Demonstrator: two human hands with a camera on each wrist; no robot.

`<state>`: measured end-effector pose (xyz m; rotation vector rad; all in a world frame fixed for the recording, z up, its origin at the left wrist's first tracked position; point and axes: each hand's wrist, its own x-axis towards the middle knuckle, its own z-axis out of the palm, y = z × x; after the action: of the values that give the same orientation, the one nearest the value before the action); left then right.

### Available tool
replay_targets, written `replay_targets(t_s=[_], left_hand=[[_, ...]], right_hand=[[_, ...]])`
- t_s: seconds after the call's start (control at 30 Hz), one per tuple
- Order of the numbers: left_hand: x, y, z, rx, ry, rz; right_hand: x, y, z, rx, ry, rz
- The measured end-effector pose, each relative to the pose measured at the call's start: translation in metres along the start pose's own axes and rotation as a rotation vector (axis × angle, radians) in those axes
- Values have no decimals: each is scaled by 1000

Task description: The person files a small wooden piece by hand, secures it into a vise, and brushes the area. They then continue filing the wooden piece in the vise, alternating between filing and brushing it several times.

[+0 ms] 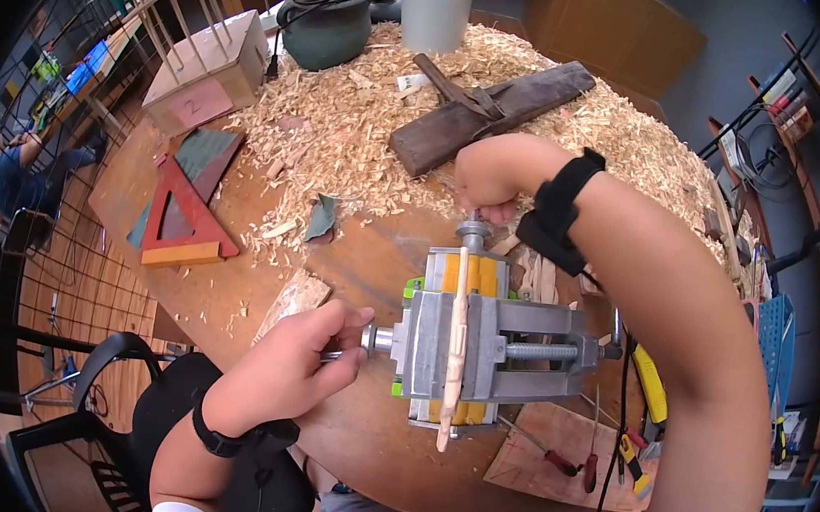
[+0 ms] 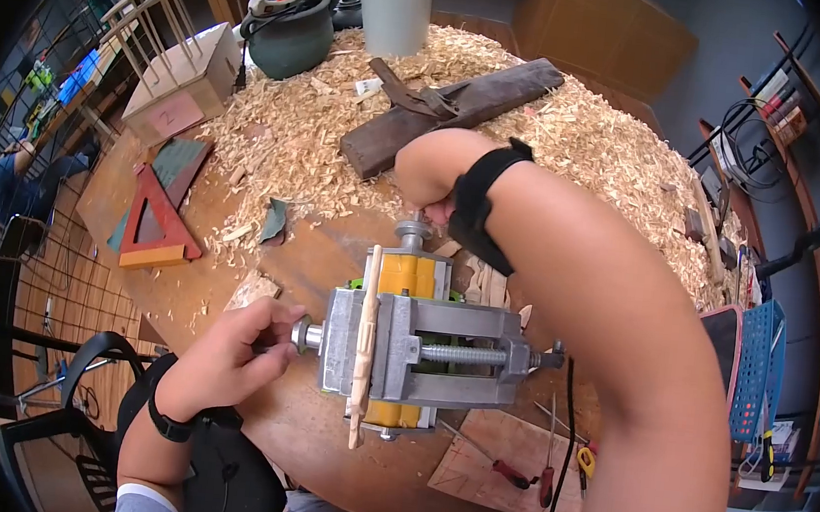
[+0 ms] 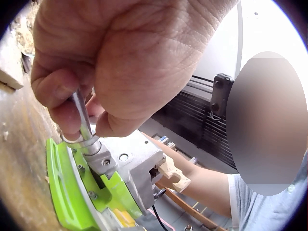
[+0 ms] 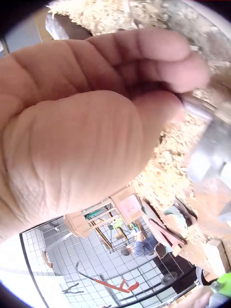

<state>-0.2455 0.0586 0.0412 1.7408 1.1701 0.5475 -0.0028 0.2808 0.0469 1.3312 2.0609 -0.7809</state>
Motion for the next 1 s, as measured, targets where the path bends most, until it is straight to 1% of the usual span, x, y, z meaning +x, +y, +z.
replay_targets(t_s=[0.07, 0.1, 0.13, 0.17, 0.23, 0.27, 0.3, 0.33, 0.37, 0.4, 0.43, 0.5, 0.53, 0.57, 0.63, 0.7, 0.77, 0.83, 0.87, 0.93, 0.97, 1.0], left_hand=[[-2, -3, 1, 8, 8, 9], [-1, -7, 2, 23, 15, 61], [-1, -8, 2, 40, 19, 114], [-1, -8, 1, 45, 16, 113], [-1, -5, 1, 32, -4, 63], [0, -3, 1, 34, -10, 66], [0, -1, 1, 20, -8, 27], [0, 1, 0, 7, -2, -10], [0, 1, 0, 9, -1, -6], [0, -1, 1, 12, 6, 5], [-1, -2, 2, 13, 15, 16], [-2, -2, 2, 3, 24, 17], [-1, -2, 3, -3, 31, 21], [-1, -4, 4, -11, 30, 24], [0, -8, 4, -25, 52, 55], [1, -16, 1, 6, 20, 67], [3, -16, 1, 41, -8, 79], [5, -13, 2, 21, 31, 98], [6, -11, 2, 20, 31, 97], [8, -9, 1, 93, 3, 64], [9, -8, 1, 94, 3, 60], [10, -8, 3, 67, 30, 56]], right_hand=[[-8, 7, -8, 31, -23, 11], [-14, 11, -13, 68, -39, 27], [-21, 16, -17, 228, -44, -19], [-24, 15, -18, 233, -41, -21], [-29, 15, -20, 426, 28, -111], [-22, 13, -19, 397, 10, -127], [-18, 9, -14, 400, 13, -124], [-15, 4, -7, 323, 46, -116], [-10, -1, -2, 246, 78, -108], [1, -6, 4, -3, 36, 2], [4, -1, 4, -5, 37, 4], [-11, 0, 0, -39, 56, 17], [-22, 3, -3, -122, 112, 27], [-36, 6, -3, -108, 171, 26], [-79, 8, -3, 14, 205, -58], [-126, 10, 12, 38, 194, -132], [-170, 4, 34, 183, 85, -86], [-187, 21, 70, 226, 174, -221], [-195, 21, 82, 226, 173, -221], [-208, 19, 103, 159, 370, -324], [-211, 17, 112, 161, 368, -328], [-212, 17, 122, 154, 442, -331]])
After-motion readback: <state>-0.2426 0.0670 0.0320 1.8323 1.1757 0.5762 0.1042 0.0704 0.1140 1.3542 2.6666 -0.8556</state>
